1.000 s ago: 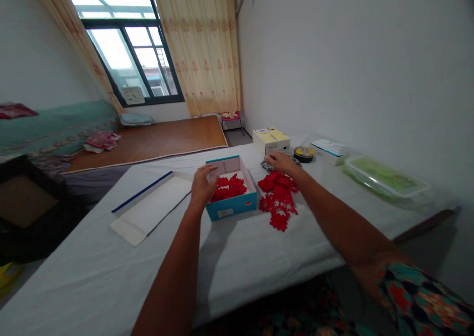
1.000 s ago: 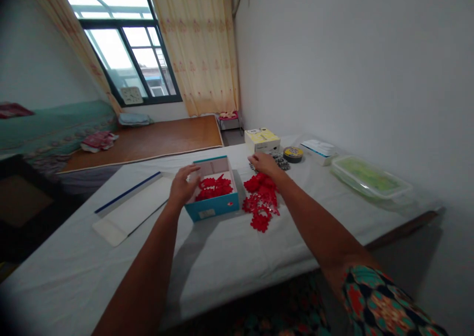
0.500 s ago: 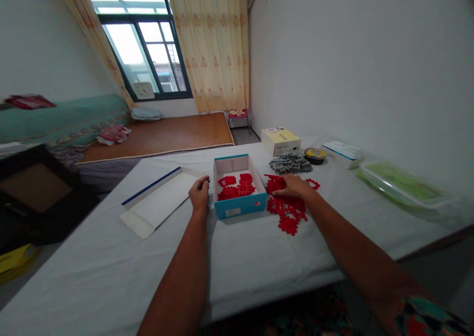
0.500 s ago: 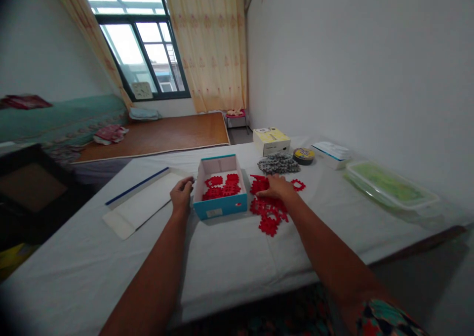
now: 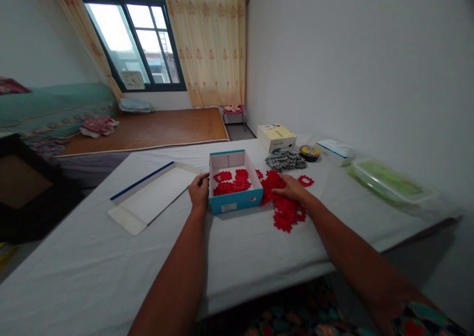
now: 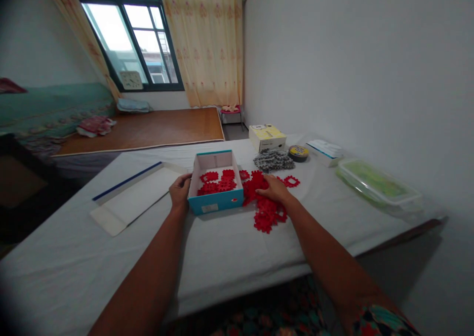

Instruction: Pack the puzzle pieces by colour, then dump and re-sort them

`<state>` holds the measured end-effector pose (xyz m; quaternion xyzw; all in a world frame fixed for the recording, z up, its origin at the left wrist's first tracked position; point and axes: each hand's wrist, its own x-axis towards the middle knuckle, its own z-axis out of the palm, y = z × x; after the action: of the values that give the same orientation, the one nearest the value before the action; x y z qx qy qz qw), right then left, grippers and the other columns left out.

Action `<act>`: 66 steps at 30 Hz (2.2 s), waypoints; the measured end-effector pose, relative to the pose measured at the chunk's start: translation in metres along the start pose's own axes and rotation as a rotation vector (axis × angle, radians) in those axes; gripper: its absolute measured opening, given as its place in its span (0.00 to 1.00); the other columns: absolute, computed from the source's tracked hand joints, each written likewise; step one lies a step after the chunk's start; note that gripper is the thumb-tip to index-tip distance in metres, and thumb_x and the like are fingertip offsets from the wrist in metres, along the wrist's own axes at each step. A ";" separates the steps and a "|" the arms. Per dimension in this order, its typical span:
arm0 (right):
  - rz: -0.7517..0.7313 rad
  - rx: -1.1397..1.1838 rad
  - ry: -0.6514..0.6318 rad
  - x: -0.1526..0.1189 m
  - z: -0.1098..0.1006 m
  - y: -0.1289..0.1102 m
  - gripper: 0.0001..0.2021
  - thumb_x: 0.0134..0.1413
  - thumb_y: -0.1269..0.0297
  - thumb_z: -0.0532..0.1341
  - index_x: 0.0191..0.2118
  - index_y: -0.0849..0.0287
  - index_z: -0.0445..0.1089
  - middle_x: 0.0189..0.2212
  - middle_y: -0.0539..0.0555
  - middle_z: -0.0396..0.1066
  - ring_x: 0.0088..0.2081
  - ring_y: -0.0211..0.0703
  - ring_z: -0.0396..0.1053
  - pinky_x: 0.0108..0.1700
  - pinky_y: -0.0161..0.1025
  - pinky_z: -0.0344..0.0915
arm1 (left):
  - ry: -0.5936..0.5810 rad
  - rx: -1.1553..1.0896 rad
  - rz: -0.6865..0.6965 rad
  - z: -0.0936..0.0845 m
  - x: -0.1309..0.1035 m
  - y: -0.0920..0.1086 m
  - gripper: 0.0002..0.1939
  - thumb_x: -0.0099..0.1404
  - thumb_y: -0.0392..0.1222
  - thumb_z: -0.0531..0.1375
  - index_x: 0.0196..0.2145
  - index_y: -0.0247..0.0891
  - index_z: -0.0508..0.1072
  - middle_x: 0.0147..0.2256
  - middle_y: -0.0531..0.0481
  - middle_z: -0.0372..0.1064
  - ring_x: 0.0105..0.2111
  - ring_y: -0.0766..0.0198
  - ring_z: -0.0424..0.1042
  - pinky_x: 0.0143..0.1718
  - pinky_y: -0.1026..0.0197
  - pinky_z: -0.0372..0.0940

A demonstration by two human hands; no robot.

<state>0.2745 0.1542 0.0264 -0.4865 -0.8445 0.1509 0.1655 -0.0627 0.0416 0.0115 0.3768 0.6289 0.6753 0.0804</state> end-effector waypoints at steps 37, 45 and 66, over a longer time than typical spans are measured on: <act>-0.412 0.002 -0.251 0.051 0.010 -0.023 0.32 0.41 0.53 0.70 0.56 0.53 0.71 0.55 0.58 0.70 0.56 0.58 0.65 0.58 0.48 0.60 | -0.011 -0.020 0.025 0.000 0.002 -0.008 0.13 0.56 0.40 0.56 0.36 0.37 0.78 0.33 0.48 0.77 0.37 0.59 0.75 0.40 0.58 0.70; -0.372 0.074 -0.083 0.033 0.015 0.001 0.18 0.50 0.53 0.65 0.44 0.57 0.75 0.43 0.58 0.74 0.46 0.50 0.70 0.51 0.44 0.64 | 0.007 -0.052 0.076 0.001 0.001 0.000 0.14 0.59 0.42 0.56 0.38 0.37 0.78 0.36 0.47 0.77 0.39 0.59 0.74 0.43 0.57 0.68; -0.218 0.720 0.188 0.053 -0.046 -0.102 0.24 0.55 0.45 0.58 0.48 0.59 0.71 0.45 0.56 0.74 0.45 0.46 0.71 0.49 0.46 0.68 | -0.205 0.005 0.233 -0.001 -0.007 0.025 0.12 0.60 0.47 0.60 0.39 0.40 0.78 0.41 0.45 0.72 0.44 0.59 0.71 0.45 0.56 0.68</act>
<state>0.1902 0.1557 0.1176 -0.3161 -0.7654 0.3740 0.4175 -0.0490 0.0321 0.0312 0.5145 0.5708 0.6366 0.0644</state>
